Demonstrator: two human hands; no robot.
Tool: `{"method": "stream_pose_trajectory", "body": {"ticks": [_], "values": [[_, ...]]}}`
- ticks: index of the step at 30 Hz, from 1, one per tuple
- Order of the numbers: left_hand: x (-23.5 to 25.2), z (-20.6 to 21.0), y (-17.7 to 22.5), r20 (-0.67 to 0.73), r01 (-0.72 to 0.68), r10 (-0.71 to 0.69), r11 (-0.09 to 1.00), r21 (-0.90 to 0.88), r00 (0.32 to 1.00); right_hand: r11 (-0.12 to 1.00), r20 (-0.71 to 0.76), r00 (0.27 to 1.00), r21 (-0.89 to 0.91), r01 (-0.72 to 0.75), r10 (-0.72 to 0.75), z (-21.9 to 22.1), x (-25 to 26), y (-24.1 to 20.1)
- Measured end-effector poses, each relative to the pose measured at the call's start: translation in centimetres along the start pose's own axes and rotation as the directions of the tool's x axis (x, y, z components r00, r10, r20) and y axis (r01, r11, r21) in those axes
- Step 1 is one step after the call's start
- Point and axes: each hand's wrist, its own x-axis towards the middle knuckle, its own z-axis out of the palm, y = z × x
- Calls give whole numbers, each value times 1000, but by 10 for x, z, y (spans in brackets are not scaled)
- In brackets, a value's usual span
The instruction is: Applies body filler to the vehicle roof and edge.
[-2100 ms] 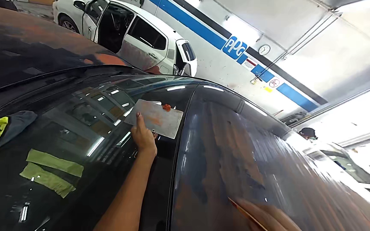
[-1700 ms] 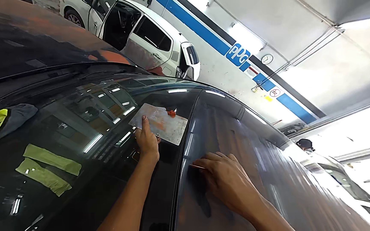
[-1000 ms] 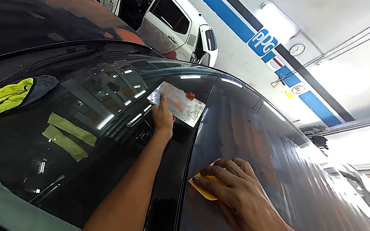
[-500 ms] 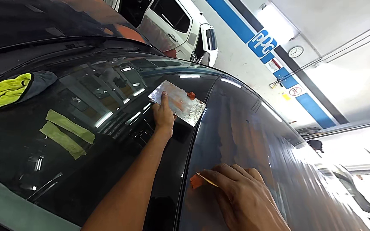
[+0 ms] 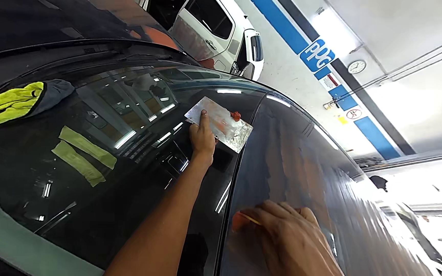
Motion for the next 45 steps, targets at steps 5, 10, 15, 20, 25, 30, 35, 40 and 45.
{"method": "stream_pose_trajectory", "body": {"ticks": [5,10,15,20,25,30,35,40,45], "values": [[2,-2,-3,10,-12,12,1000,5,1000,997,-85,996,-78,-5,-2,15,12,0],[2,-1,-2,16,-10,10,1000,11,1000,1000,69,998,18,11,-12,5,-9,-17],[1,1,-2,17,-17,17,1000,-12,1000,993,15,999,108,-43,41,-17,-23,-10],[3,-2,-5,34,-52,52,998,22,998,867,-328,906,493,-77,267,-21,-60,45],[2,-2,-6,27,-67,66,997,41,997,651,-528,692,751,109,493,30,-95,62],[0,-2,-4,6,-82,82,995,49,997,726,-663,548,673,139,510,37,-64,76],[2,-3,-7,15,-107,106,990,92,994,947,-333,902,257,-193,274,28,-34,85],[-1,-4,-7,4,-70,69,993,92,998,983,-322,942,-115,-139,96,38,-8,103],[-2,-4,-7,5,-61,61,995,83,998,991,-290,954,-78,-106,80,44,-9,96]]}}
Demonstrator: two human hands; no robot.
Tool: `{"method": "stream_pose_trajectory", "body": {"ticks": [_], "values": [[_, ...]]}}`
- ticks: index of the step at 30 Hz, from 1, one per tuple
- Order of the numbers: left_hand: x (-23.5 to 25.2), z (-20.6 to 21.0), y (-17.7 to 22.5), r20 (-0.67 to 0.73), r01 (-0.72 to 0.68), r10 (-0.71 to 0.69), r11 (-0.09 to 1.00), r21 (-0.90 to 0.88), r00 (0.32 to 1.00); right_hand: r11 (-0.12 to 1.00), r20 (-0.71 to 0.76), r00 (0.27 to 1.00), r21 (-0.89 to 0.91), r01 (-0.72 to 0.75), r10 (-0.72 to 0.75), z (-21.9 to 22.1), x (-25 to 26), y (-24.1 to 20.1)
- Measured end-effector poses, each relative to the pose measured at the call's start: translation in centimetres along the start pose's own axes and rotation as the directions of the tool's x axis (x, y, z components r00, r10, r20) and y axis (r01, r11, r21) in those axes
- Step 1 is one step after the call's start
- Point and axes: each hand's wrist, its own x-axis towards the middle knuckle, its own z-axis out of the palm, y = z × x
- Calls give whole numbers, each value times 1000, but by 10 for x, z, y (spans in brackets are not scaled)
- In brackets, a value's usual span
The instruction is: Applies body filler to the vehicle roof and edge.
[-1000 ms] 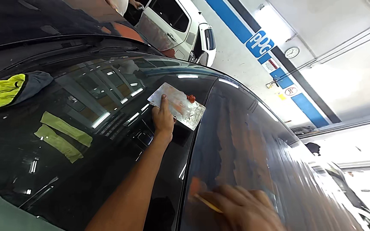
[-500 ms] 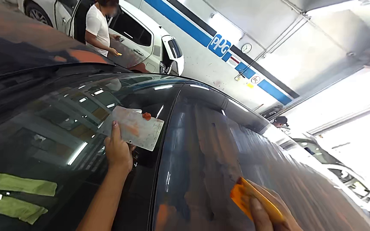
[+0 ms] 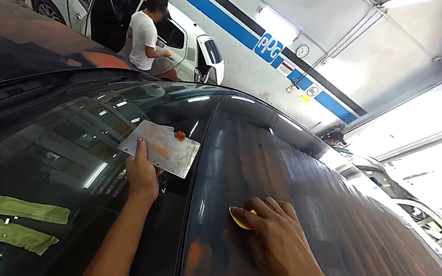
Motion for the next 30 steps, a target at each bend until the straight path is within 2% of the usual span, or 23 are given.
{"method": "stream_pose_trajectory", "body": {"ticks": [4,9,14,19,23,30], "values": [[1,0,0,1,2,-2,1000,1,1000,994,147,989,108,-21,5,-20,-5,3],[2,1,2,10,4,-3,1000,-15,1000,996,-4,998,50,-69,69,-13,14,10],[2,0,1,22,4,-4,1000,-8,1000,998,31,998,31,-49,48,-1,17,0],[2,0,2,31,3,-2,1000,-6,1000,996,100,995,93,-6,-3,-14,7,-1],[2,1,3,12,10,-9,1000,-21,1000,995,30,998,75,-58,56,-17,15,7],[2,1,3,29,9,-8,1000,-28,1000,998,50,997,24,-64,63,-4,19,1]]}}
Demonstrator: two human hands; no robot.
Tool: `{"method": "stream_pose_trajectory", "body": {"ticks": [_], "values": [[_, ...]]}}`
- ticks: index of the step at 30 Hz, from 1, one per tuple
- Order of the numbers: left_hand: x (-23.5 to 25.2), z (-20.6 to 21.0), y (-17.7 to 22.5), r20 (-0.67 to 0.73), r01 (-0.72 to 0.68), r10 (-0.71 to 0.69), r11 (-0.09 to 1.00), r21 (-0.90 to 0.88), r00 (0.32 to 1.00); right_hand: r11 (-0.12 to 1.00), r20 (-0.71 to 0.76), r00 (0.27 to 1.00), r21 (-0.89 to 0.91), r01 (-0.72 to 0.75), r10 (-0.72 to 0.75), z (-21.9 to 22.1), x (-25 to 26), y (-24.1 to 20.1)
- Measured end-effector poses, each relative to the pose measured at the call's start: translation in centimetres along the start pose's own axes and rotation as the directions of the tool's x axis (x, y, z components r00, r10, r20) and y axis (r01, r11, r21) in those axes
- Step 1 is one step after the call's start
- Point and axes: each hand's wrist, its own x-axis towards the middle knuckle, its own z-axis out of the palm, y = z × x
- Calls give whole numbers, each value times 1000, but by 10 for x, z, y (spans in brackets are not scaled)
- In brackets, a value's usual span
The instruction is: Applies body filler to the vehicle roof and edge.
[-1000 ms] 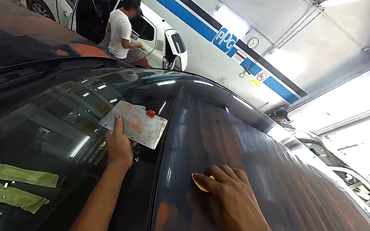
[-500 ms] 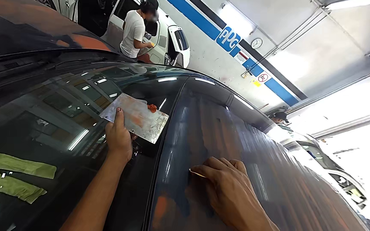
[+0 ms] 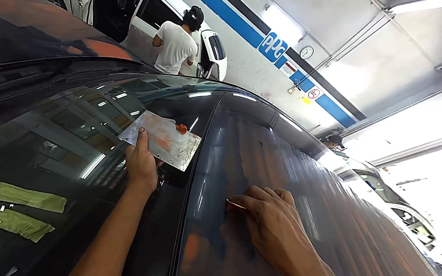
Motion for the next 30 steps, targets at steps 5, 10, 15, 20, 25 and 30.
{"method": "stream_pose_trajectory", "body": {"ticks": [5,10,15,20,25,30], "values": [[2,0,-2,3,-4,4,1000,21,1000,998,74,997,55,19,-23,-12,-18,-10],[4,0,-1,2,-10,10,1000,16,1000,956,-86,985,266,-124,152,-50,-29,10],[4,-2,-4,-4,-10,10,996,83,1000,803,-281,877,569,-174,389,-33,-64,25],[5,-1,-3,9,-24,23,998,58,1000,761,-500,731,648,-41,465,-7,-76,32],[7,-2,-5,-6,-46,47,996,70,999,828,-538,715,551,-103,447,-10,-80,37],[25,28,-18,-116,-19,10,996,-82,993,832,-544,669,512,-214,506,-19,-95,47]]}}
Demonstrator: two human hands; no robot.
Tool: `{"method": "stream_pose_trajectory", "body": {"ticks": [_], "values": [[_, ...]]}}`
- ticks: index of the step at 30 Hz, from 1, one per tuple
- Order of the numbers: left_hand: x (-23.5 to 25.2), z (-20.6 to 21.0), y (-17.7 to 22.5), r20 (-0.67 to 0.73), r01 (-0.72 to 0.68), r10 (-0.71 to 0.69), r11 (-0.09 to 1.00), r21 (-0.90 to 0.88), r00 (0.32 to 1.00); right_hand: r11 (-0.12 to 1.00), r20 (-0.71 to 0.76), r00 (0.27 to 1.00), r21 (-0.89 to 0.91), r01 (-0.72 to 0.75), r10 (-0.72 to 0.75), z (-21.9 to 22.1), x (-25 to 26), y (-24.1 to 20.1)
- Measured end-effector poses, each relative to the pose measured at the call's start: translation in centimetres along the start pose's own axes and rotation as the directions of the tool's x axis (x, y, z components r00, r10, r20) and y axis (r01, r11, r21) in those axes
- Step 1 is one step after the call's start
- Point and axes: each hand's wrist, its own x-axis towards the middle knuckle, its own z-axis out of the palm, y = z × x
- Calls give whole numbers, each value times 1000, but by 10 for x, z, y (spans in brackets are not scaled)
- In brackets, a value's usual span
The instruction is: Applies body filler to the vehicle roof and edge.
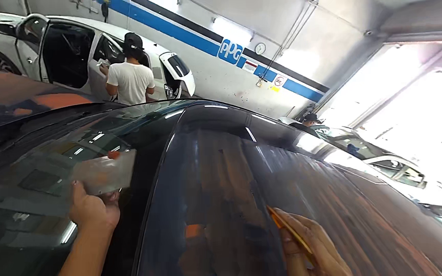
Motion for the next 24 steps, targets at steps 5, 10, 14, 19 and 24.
{"method": "stream_pose_trajectory", "body": {"ticks": [5,10,14,19,24], "values": [[21,34,-18,39,-102,101,994,27,994,998,-98,994,19,-54,55,-16,4,22],[21,27,-17,90,-118,106,984,134,990,988,-24,994,119,-100,103,-10,2,12],[19,29,-21,149,-116,89,975,189,985,983,-15,990,119,-139,142,-8,2,16],[18,31,-20,150,-116,83,967,228,985,981,22,985,86,-172,170,0,-1,26],[18,30,-20,141,-107,77,970,219,987,977,52,984,118,-175,170,9,7,29]]}}
